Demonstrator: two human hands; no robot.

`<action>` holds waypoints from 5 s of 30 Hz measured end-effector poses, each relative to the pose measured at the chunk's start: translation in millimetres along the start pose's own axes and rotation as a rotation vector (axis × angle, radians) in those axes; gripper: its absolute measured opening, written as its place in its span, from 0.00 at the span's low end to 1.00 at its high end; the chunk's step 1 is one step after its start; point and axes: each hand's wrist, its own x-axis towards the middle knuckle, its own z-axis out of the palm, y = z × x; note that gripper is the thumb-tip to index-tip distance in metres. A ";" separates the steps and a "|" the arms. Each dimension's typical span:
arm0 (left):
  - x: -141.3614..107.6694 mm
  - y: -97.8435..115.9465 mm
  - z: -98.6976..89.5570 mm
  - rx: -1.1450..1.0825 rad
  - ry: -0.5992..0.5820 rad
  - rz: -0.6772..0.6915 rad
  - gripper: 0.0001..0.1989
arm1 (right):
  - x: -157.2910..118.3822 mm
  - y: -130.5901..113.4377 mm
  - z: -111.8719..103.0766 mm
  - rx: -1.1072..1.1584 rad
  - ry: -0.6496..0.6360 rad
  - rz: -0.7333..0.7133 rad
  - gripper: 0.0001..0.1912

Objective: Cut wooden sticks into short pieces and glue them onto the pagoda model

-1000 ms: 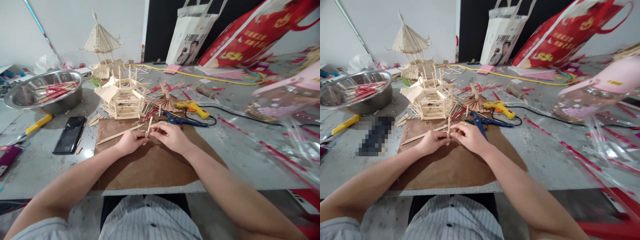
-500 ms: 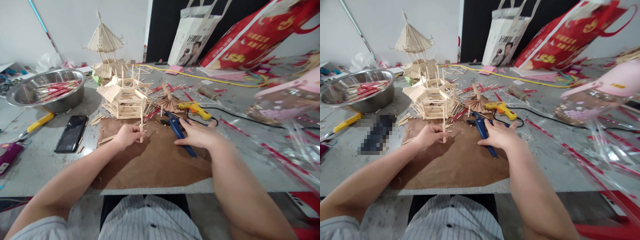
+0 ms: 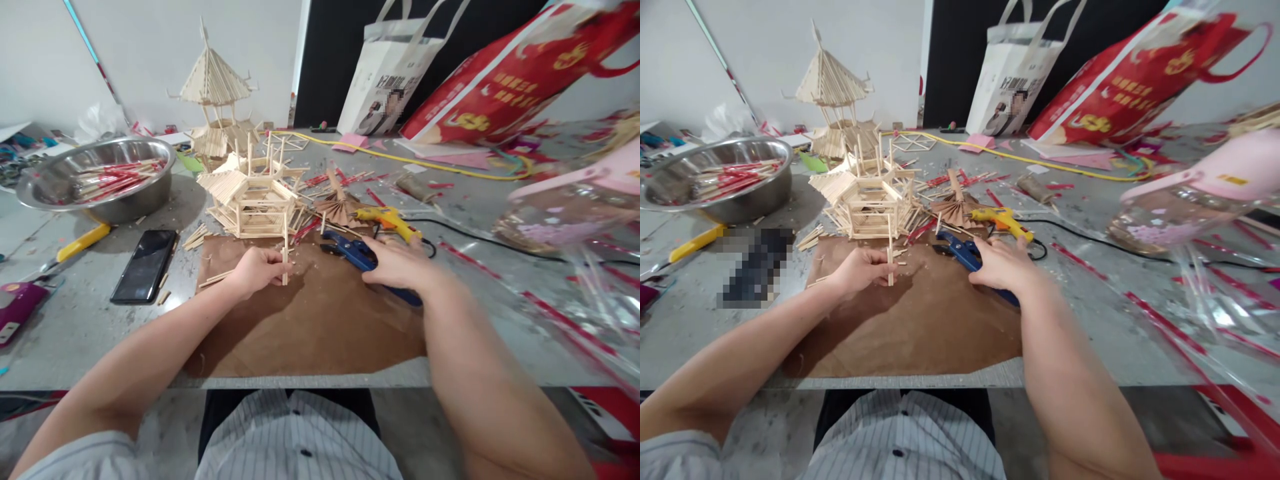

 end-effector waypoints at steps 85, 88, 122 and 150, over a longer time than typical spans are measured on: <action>-4.3 -1.2 5.6 0.644 -0.201 0.103 0.11 | -27.9 -94.5 -45.8 0.268 -0.510 0.037 0.18; -4.2 -1.1 5.2 0.613 -0.207 0.097 0.11 | -27.0 -94.5 -46.8 0.276 -0.516 0.036 0.17; -2.0 0.3 3.0 0.727 -0.194 0.091 0.11 | -31.2 -95.9 -45.5 0.443 -0.499 0.174 0.45; -14.9 33.4 -44.6 1.005 -0.106 0.168 0.11 | -23.0 -60.1 -43.1 0.151 -0.163 0.058 0.40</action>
